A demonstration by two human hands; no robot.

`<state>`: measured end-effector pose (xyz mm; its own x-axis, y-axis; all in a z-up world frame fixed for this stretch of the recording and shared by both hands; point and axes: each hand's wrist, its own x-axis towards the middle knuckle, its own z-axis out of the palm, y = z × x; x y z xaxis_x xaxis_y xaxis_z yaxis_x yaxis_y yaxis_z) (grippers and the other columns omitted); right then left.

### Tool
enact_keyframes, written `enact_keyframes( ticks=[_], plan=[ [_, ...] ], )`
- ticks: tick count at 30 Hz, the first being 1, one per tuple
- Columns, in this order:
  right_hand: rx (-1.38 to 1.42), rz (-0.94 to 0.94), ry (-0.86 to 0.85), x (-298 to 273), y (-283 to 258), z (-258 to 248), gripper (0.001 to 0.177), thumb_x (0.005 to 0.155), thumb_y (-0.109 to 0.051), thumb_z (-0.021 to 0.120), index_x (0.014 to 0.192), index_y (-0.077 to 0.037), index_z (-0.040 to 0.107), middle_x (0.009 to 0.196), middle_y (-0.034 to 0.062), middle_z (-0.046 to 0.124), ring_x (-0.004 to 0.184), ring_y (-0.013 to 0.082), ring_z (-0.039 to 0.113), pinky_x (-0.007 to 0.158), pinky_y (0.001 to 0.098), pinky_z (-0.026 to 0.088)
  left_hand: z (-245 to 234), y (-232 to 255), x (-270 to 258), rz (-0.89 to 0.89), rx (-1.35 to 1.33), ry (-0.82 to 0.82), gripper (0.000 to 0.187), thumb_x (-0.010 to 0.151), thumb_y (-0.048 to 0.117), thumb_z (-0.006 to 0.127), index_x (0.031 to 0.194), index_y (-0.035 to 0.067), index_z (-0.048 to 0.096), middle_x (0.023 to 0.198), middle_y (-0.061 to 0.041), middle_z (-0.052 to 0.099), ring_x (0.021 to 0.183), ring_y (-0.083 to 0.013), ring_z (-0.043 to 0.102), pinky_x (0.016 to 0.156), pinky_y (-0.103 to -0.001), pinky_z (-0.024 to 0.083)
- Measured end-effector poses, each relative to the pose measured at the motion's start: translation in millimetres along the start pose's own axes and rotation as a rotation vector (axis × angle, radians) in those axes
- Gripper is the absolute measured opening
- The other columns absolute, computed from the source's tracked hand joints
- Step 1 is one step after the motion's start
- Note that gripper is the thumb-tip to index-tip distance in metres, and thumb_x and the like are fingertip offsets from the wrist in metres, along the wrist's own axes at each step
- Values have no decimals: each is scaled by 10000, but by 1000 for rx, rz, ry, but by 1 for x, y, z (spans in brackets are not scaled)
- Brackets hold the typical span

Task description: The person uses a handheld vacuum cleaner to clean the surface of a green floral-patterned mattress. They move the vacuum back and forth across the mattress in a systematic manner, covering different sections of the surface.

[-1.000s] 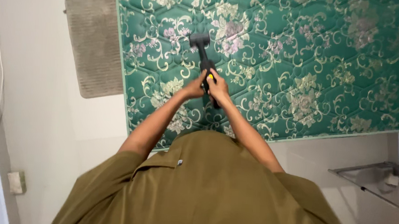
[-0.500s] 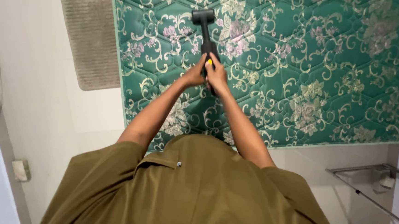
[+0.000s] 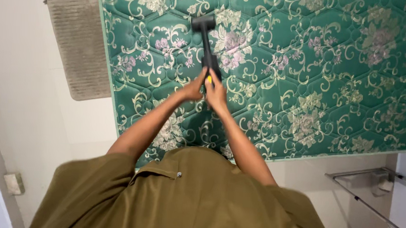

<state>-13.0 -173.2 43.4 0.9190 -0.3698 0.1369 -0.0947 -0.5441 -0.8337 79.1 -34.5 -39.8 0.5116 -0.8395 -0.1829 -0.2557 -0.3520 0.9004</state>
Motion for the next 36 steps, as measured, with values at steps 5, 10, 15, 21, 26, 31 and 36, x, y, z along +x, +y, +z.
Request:
enact_keyframes(
  ticks=[5,10,15,21,26,31,36],
  plan=[
    [353,563,-175,72,-16,-5,521,1018,-309,578,1526,-227,495,569,73,595,415,150,554,412,345,464,-52,14,57,-173,110,17,1070,781,138,725,1628,10,84,1680,-268,232,1498,-389,350,1215,-388,328],
    [284,439,-182,-10,-43,-50,501,1072,-308,558,1555,-210,467,532,16,567,391,114,547,381,304,430,-10,48,4,-180,125,-185,1126,692,6,624,1658,75,50,1694,-231,209,1467,-385,404,1176,-382,393],
    [362,706,-234,-119,-75,-106,530,1041,-289,554,1557,-218,456,502,18,532,350,121,497,336,304,403,72,89,-95,-51,-28,-279,1151,700,-74,604,1662,75,-9,1720,-235,72,1570,-379,237,1241,-377,298],
    [379,489,-218,-51,-34,-80,491,1074,-285,541,1551,-192,466,515,25,534,345,129,503,332,312,392,56,43,-8,95,102,-79,1270,643,73,823,1592,11,-20,1649,-300,90,1534,-409,202,1233,-412,276],
    [520,678,-147,8,-34,-63,533,1048,-246,566,1568,-211,452,536,20,528,354,122,470,334,312,389,12,39,42,-285,208,-118,1073,806,231,710,1685,71,115,1649,-240,366,1458,-379,461,1194,-400,407],
    [441,588,-217,-94,-55,-95,521,1050,-271,537,1557,-204,436,526,32,517,344,134,478,323,318,374,74,42,-27,-52,199,-229,1132,699,85,730,1631,59,88,1659,-267,238,1486,-380,360,1203,-396,337],
    [383,721,-187,-201,-57,-129,542,1015,-257,576,1547,-207,487,526,30,531,368,122,489,342,309,397,155,63,-115,-57,28,-314,1163,703,27,652,1676,67,16,1716,-254,140,1542,-375,290,1212,-374,333]
  ],
)
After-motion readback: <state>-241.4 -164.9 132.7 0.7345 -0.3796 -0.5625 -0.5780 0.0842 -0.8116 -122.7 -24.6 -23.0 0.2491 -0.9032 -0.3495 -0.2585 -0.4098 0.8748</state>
